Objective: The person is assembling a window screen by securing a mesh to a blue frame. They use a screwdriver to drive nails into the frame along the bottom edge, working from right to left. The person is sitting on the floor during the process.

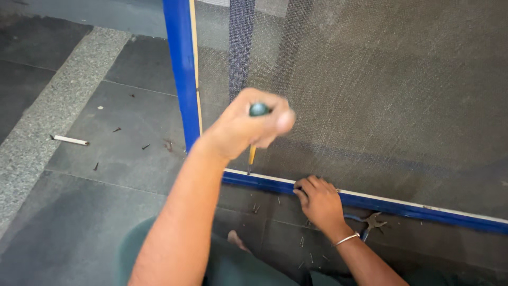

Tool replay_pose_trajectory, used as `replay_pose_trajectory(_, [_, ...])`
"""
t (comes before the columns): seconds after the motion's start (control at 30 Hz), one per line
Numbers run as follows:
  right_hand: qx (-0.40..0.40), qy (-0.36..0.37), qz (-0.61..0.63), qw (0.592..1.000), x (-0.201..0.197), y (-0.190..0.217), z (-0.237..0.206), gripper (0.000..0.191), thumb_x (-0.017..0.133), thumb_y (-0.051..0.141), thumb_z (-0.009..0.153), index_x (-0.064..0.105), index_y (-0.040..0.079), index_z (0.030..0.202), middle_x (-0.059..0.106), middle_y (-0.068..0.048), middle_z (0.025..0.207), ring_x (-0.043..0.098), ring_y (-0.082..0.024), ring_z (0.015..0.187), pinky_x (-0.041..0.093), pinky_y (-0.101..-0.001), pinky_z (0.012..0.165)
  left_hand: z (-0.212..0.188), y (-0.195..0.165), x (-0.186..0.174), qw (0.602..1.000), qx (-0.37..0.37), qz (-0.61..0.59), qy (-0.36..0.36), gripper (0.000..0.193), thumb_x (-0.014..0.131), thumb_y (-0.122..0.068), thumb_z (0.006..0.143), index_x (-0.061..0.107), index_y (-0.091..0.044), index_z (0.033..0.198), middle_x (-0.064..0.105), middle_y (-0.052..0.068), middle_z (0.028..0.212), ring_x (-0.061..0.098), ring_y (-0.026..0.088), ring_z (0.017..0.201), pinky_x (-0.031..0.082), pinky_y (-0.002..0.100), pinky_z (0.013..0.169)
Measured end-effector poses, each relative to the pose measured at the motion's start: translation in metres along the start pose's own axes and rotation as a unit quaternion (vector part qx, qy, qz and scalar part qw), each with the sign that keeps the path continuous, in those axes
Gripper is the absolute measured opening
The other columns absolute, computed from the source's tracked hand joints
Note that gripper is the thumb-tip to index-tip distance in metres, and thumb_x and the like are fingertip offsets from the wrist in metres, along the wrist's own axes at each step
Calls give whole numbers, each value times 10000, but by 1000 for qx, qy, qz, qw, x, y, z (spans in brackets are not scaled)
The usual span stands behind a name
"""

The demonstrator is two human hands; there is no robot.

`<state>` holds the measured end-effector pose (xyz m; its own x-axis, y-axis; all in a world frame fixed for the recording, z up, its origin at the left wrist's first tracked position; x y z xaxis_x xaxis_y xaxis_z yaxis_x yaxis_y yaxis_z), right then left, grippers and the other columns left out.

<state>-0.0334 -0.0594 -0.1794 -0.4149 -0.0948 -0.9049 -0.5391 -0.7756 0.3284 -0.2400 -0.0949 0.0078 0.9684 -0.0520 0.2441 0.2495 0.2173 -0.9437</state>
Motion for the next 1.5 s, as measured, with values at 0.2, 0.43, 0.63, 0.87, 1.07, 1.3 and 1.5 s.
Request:
replay_pose_trajectory(0.2, [-5,-11,5,1000,-2,1,-1,126,739,224,823,703,143,913,652,-46,877,645,-272,858,501,-425,776,-40,-25,0,791,196,210,-540,474,716,-393,1001,517,-98,687,427,-68,627,377,32,598,278,255,529])
replay_pose_trajectory(0.43, [6,-3,6,1000,-2,-1,-4,109,738,231,833,703,158,906,652,-34,877,644,-261,881,492,-424,794,1,-14,27,993,-33,-89,67,405,560,-343,956,532,-48,680,495,23,613,428,108,530,322,289,503])
replay_pose_trajectory(0.63, [-11,-11,7,1000,-1,-4,-3,111,735,215,815,698,160,904,648,-39,879,640,-273,885,492,-431,784,10,-15,28,986,-33,-53,154,456,573,-229,955,473,-36,554,424,39,514,365,130,457,266,303,444])
replay_pose_trajectory(0.87, [5,-2,8,1000,0,-5,-2,105,725,222,838,708,158,919,647,-42,892,636,-273,893,487,-428,781,-24,-24,-1,805,262,137,-514,442,512,-165,1027,505,-61,597,475,-7,544,394,68,490,264,287,467])
replay_pose_trajectory(1.07, [-3,-13,6,1000,-2,-4,-5,100,722,219,839,706,158,917,644,-34,886,638,-266,897,489,-426,790,34,-12,34,992,59,50,-105,335,566,-138,913,520,-52,593,480,9,568,417,102,493,285,293,459])
replay_pose_trajectory(1.3, [-7,-6,0,1000,1,-10,-3,102,726,227,836,699,162,910,632,-37,873,640,-263,896,486,-430,784,52,8,19,992,-104,-55,52,415,628,-185,919,445,-99,556,410,-6,509,361,112,421,244,291,392])
replay_pose_trajectory(1.5, [0,-11,11,1000,0,-9,-3,104,723,226,829,699,163,907,637,-39,883,639,-266,903,482,-429,788,5,-15,-19,796,198,176,-544,396,558,-213,992,546,-109,610,480,-38,539,423,61,488,300,277,456])
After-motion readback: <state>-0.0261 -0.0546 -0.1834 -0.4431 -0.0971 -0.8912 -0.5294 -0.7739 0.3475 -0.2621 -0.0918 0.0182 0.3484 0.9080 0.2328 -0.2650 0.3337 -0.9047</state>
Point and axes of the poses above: each hand's wrist, its own z-axis towards the middle knuckle, its own x-axis out of the palm, y = z × x, the point moved 7 cm from there along z, towards the middle knuckle
